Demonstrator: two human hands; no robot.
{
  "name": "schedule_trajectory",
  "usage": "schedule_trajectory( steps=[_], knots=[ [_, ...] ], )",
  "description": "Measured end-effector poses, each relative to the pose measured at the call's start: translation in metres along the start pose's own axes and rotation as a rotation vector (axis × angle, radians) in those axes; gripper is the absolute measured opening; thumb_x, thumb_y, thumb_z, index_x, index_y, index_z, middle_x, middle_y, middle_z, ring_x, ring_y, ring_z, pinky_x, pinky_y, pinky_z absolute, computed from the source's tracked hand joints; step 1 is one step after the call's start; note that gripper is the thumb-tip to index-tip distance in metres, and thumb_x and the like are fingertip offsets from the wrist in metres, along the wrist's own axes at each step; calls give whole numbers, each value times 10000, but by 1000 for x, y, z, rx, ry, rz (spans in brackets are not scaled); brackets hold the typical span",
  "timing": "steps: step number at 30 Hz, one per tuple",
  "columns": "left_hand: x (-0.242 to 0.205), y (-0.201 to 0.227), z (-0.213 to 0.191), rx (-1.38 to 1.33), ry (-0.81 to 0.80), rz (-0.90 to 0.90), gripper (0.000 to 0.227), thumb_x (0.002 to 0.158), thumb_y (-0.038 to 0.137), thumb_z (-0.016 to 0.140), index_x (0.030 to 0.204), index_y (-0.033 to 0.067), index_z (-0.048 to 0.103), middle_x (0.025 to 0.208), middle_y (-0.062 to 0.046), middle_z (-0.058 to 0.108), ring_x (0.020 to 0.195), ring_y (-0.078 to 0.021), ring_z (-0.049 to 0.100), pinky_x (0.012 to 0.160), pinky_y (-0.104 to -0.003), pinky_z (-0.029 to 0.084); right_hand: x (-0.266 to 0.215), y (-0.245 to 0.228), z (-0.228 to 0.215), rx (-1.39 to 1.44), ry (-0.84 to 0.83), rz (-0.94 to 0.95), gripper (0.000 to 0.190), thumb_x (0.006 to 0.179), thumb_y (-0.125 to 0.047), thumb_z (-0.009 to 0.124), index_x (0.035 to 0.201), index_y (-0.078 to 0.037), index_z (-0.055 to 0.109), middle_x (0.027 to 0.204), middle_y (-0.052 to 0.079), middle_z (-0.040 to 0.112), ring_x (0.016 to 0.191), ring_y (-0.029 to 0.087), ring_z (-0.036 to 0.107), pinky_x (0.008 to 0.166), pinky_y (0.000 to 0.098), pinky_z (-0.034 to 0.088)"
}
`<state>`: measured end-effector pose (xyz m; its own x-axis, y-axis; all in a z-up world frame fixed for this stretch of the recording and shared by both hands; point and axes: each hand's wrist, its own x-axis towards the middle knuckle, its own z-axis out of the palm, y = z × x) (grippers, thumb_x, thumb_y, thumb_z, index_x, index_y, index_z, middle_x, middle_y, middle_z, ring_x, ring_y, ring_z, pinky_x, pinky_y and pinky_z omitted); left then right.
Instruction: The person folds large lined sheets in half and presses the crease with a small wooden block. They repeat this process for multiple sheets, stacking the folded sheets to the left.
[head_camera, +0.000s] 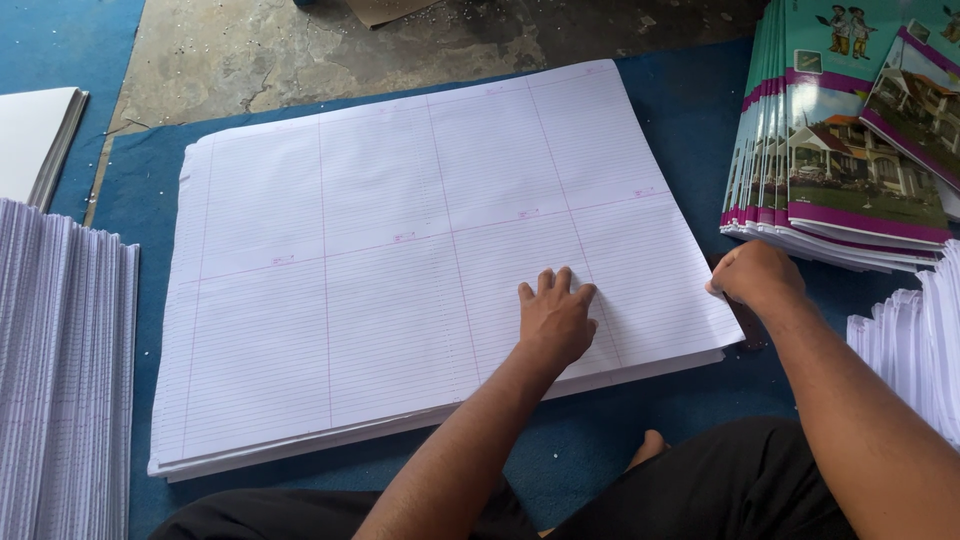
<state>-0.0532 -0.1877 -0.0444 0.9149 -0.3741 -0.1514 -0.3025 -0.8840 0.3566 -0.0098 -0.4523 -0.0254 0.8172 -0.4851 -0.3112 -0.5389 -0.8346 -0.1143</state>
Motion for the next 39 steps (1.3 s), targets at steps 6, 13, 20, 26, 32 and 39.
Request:
schedule_trajectory(
  steps=[6,13,20,26,32,39],
  knots=[
    [0,0,1,-3,-2,-1,536,882,317,730,1391,234,581,1554,-164,392,1472,-386,281,1154,-664,267,8,8,4,37,-11,-9,101,805,-205,848,865,-124,843,892,91,821,883,222,750,843,395,582],
    [0,-1,1,-10,6,9,540,883,311,727,1395,229,575,1562,-172,377,1473,-393,273,1156,-670,253,28,25,12,342,-79,-12,154,778,-121,815,906,-40,786,758,109,741,675,211,692,633,349,541],
    [-1,-1,1,-14,-1,10,542,887,314,723,1400,228,572,1567,-177,371,1475,-401,264,1157,-668,249,28,26,12,415,-152,4,201,826,-135,762,986,-12,769,710,148,704,529,209,593,479,331,444],
    [-1,-1,-5,-7,6,20,521,869,299,738,1364,208,601,1507,-166,430,1428,-382,330,1119,-659,299,18,37,-4,533,-400,123,339,943,-242,686,1102,56,700,817,152,715,610,176,676,498,305,563],
    [6,4,-6,-34,28,5,372,841,199,737,1205,134,697,1284,-161,559,1269,-344,470,1000,-569,424,-2,70,-2,595,-535,180,311,940,-225,682,1029,73,677,759,143,691,595,184,670,451,281,544],
    [16,21,6,-87,96,-13,193,813,133,713,972,25,723,1201,-189,566,1175,-340,502,939,-520,452,0,93,16,556,-564,162,323,943,-297,681,910,24,689,620,80,645,481,140,589,389,249,394]
  ],
)
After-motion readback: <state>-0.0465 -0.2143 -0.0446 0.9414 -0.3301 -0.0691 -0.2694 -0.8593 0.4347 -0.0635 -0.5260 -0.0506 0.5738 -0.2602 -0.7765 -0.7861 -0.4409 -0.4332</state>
